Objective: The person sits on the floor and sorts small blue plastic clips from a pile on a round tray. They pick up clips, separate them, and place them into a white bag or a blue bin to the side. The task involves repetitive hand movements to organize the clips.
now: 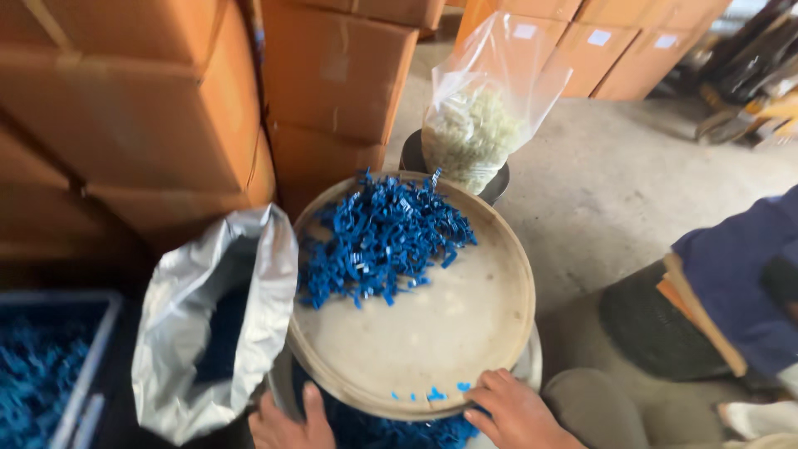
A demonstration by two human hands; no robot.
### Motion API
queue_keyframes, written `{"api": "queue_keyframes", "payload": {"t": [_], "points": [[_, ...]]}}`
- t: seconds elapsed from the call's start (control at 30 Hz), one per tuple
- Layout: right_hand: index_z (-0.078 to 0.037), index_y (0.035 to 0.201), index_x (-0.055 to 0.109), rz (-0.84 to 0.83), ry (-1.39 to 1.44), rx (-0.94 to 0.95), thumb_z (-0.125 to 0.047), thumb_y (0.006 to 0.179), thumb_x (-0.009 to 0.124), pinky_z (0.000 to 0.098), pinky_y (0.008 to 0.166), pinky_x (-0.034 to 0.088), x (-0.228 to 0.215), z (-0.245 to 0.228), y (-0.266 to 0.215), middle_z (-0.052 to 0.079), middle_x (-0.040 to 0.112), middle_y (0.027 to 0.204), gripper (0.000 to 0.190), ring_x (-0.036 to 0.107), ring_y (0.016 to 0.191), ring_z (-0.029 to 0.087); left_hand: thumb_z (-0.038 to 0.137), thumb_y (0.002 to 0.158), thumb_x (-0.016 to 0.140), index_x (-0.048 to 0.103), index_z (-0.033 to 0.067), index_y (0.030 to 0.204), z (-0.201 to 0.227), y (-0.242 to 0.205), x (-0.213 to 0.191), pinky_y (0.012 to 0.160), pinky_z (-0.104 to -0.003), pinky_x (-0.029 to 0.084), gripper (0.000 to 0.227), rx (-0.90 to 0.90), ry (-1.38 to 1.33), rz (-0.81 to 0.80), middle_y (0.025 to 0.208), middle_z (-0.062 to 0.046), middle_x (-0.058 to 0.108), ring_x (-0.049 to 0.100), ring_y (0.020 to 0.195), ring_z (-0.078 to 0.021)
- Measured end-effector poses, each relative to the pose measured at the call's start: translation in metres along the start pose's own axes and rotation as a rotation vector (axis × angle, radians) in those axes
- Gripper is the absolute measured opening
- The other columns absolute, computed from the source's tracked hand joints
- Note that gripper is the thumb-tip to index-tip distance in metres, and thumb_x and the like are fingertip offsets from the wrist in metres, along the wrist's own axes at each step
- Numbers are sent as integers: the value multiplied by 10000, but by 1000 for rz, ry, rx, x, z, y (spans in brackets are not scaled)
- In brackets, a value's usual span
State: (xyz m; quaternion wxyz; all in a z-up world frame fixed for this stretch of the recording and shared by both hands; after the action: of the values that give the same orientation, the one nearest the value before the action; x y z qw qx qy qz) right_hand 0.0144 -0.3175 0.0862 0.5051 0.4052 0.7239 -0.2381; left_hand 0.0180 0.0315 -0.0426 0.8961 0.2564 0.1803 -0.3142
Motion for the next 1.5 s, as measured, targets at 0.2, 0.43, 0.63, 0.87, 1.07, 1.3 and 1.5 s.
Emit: {"api": "queue_keyframes", "payload": {"t": [0.2, 0.43, 0.63, 0.87, 1.07, 1.3, 1.5], "points": [[-116, 830, 736, 40, 122, 166, -368, 872, 766, 429, 752, 516, 8, 28, 14, 80, 653, 817, 257, 655, 840, 302, 431, 743, 788, 584, -47, 1236, 68, 12, 10, 1000, -509, 488, 716, 602, -210, -295, 1237, -268, 575, 580, 1157, -445], [-208, 944, 783, -49, 417, 514, -376, 845, 739, 362, 741, 570, 14, 56, 20, 9, 752, 914, 201, 732, 848, 235, 544, 770, 792, 371, -76, 1472, 126, 129, 98, 1139, -503, 350, 1027, 434, 66, -526, 1486, -342, 407, 407, 1367, -501], [-189, 935, 769, 30, 565, 369, -340, 859, 771, 329, 734, 593, 37, 72, 12, -8, 745, 931, 168, 768, 827, 197, 680, 719, 766, 398, -53, 1460, 105, 182, 171, 1138, -543, 301, 1105, 417, 231, -605, 1465, -341, 439, 375, 1381, -496], [-162, 894, 743, 38, 588, 380, -265, 847, 748, 334, 729, 582, 35, 69, 18, 11, 725, 874, 113, 747, 838, 221, 668, 773, 699, 620, -24, 1223, 92, 170, 168, 1043, -547, 425, 829, 522, 345, -559, 1242, -287, 614, 552, 1182, -493], [-125, 916, 738, 193, 361, 118, -317, 882, 784, 422, 737, 513, -7, 40, 21, 57, 667, 881, 200, 650, 876, 286, 633, 803, 705, 660, 20, 1160, 119, 85, 109, 1037, -551, 444, 710, 566, 326, -383, 1170, -245, 637, 591, 1131, -460], [-119, 976, 725, 51, 249, -48, -357, 813, 792, 426, 833, 395, -5, 3, 20, 41, 618, 943, 297, 557, 940, 266, 591, 759, 750, 570, -9, 1264, 161, 7, 79, 1094, -667, 291, 804, 445, 250, -417, 1273, -268, 572, 515, 1248, -460], [-147, 962, 707, 31, 181, -12, -328, 790, 794, 437, 842, 397, 3, -1, 20, 27, 625, 942, 264, 573, 941, 263, 430, 754, 792, 504, -1, 1332, 169, -6, 36, 1102, -635, 305, 777, 500, 140, -427, 1384, -256, 481, 390, 1325, -524]]}}
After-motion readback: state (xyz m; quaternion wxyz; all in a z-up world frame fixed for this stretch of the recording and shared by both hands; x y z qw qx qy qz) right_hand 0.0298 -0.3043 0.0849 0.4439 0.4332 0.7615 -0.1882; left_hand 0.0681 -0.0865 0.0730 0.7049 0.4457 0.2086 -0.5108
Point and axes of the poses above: each hand's wrist, its own y-axis towards the middle knuckle, its own x-axis out of the palm, z = x × y, the point moved 4 cm from there along y, towards the middle knuckle
